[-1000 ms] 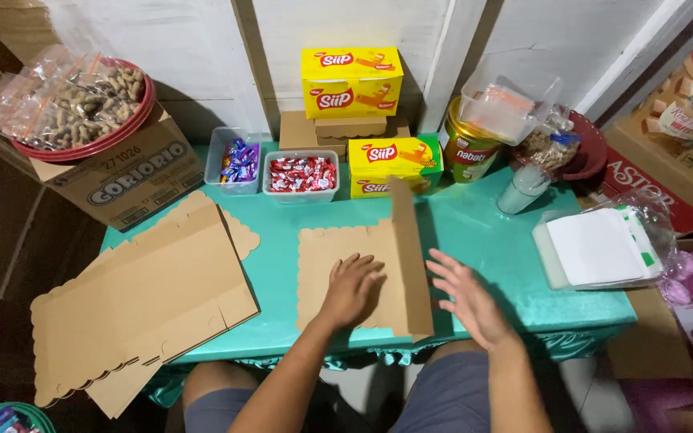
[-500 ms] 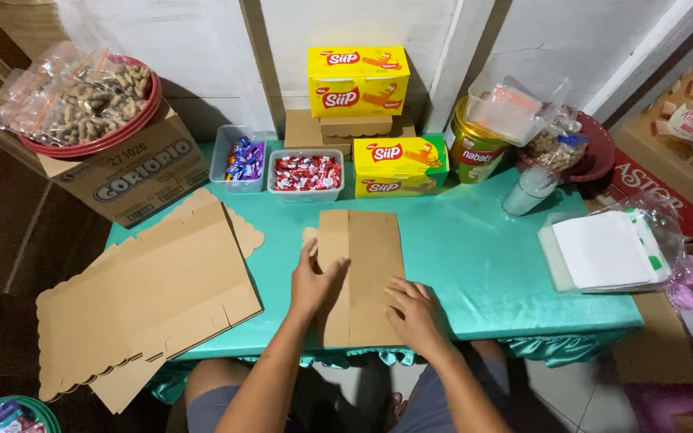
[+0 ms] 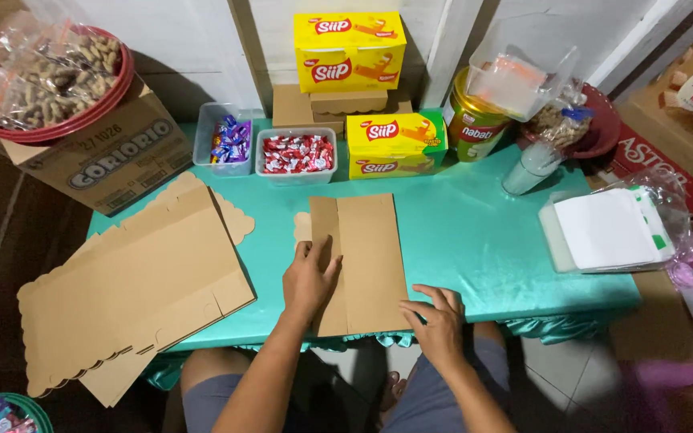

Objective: Folding flat cardboard sheets into boxes or trays

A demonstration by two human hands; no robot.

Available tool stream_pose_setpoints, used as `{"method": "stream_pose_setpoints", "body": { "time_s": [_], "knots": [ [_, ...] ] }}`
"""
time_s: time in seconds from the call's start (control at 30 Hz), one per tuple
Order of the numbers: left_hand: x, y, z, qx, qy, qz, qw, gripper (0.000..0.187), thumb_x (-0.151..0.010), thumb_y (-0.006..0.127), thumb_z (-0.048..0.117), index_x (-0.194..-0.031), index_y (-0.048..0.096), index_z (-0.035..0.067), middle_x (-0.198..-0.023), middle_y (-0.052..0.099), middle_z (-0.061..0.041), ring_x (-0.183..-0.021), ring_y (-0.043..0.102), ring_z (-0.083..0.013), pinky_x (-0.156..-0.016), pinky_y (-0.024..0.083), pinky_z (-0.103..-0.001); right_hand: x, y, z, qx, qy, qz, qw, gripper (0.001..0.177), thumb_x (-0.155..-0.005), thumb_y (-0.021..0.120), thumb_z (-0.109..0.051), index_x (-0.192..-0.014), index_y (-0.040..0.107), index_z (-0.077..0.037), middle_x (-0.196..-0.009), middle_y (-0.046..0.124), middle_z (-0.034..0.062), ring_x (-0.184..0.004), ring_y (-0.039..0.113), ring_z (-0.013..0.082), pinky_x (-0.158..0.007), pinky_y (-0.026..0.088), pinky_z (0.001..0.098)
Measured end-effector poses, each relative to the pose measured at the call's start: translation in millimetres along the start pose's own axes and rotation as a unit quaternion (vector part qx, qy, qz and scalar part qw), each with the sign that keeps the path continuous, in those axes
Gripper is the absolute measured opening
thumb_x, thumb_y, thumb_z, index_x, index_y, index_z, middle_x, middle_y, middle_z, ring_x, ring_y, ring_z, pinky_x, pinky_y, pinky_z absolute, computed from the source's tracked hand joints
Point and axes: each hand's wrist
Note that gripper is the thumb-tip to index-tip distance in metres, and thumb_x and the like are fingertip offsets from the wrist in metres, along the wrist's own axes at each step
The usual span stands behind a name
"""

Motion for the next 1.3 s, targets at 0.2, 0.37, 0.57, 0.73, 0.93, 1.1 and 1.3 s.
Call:
{"method": "stream_pose_setpoints", "body": {
  "time_s": [0.2,0.37,0.57,0.73,0.93,1.1,1.3],
  "knots": [
    [5,-18,11,0.041,0.02,0.013,0.999,0.054,-0.092,0.066,0.036,-0.143,0.059,0.022,-0.131,0.055,-0.007,-0.119,0.064,-0.0376,-0.094,0.058,-0.053,-27,3,-4,0.079,0.118,-0.099,0.985,0.012,-0.085,0.076,-0.039,-0.094,0.08,-0.046,-0.126,0.064,-0.0182,-0.126,0.052,0.0175,-0.096,0.042,0.0405],
    [1,-19,10,0.041,0.024,-0.009,0.999,0.06,-0.093,0.063,0.031,-0.15,0.049,0.019,-0.14,0.051,-0.01,-0.127,0.059,-0.0401,-0.102,0.054,-0.056,-81,19,-3,0.068,0.132,-0.111,0.983,0.013,-0.092,0.071,-0.038,-0.101,0.081,-0.037,-0.125,0.064,-0.0109,-0.126,0.052,0.0233,-0.096,0.042,0.0472],
    [0,-15,6,0.016,0.035,0.0,0.999,0.059,-0.092,0.063,0.03,-0.149,0.05,0.019,-0.139,0.051,-0.01,-0.122,0.063,-0.0396,-0.098,0.056,-0.054,-150,81,28,0.108,0.133,-0.046,0.984,0.011,-0.092,0.072,-0.047,-0.097,0.078,-0.04,-0.116,0.062,-0.0093,-0.12,0.052,0.0232,-0.093,0.042,0.05],
    [1,-15,6,0.022,0.049,0.016,0.998,0.057,-0.093,0.064,0.029,-0.148,0.051,0.019,-0.137,0.053,-0.008,-0.122,0.064,-0.0372,-0.097,0.057,-0.052,-188,107,35,0.126,0.158,-0.017,0.979,0.008,-0.091,0.074,-0.048,-0.096,0.076,-0.042,-0.109,0.056,-0.011,-0.113,0.049,0.0203,-0.09,0.042,0.0472],
    [4,-21,10,0.032,0.02,-0.016,0.999,0.058,-0.094,0.06,0.033,-0.151,0.048,0.024,-0.141,0.05,-0.005,-0.127,0.061,-0.0338,-0.103,0.055,-0.05,-173,86,21,0.133,0.168,-0.067,0.974,0.013,-0.097,0.065,-0.051,-0.098,0.077,-0.044,-0.125,0.059,-0.0113,-0.122,0.048,0.0224,-0.095,0.04,0.0487],
    [6,-26,15,0.055,0.017,-0.012,0.998,0.058,-0.095,0.062,0.028,-0.151,0.049,0.018,-0.141,0.052,-0.008,-0.13,0.059,-0.0347,-0.106,0.052,-0.05,-122,34,-12,0.129,0.137,-0.125,0.974,0.019,-0.098,0.063,-0.041,-0.11,0.078,-0.041,-0.137,0.06,-0.0074,-0.133,0.049,0.025,-0.1,0.042,0.0516],
    [2,-25,4,0.178,-0.011,-0.003,0.984,0.064,-0.094,0.06,0.02,-0.156,0.043,0.015,-0.147,0.057,-0.01,-0.137,0.054,-0.0348,-0.114,0.043,-0.05,-56,36,-6,0.166,0.085,-0.139,0.973,0.033,-0.097,0.06,-0.046,-0.128,0.068,-0.042,-0.144,0.058,-0.0142,-0.142,0.044,0.0144,-0.115,0.031,0.0437]
  ]
}}
Point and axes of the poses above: each hand's wrist, its own x-axis away from the middle knuckle, its own y-axis out of the palm, z = x × y
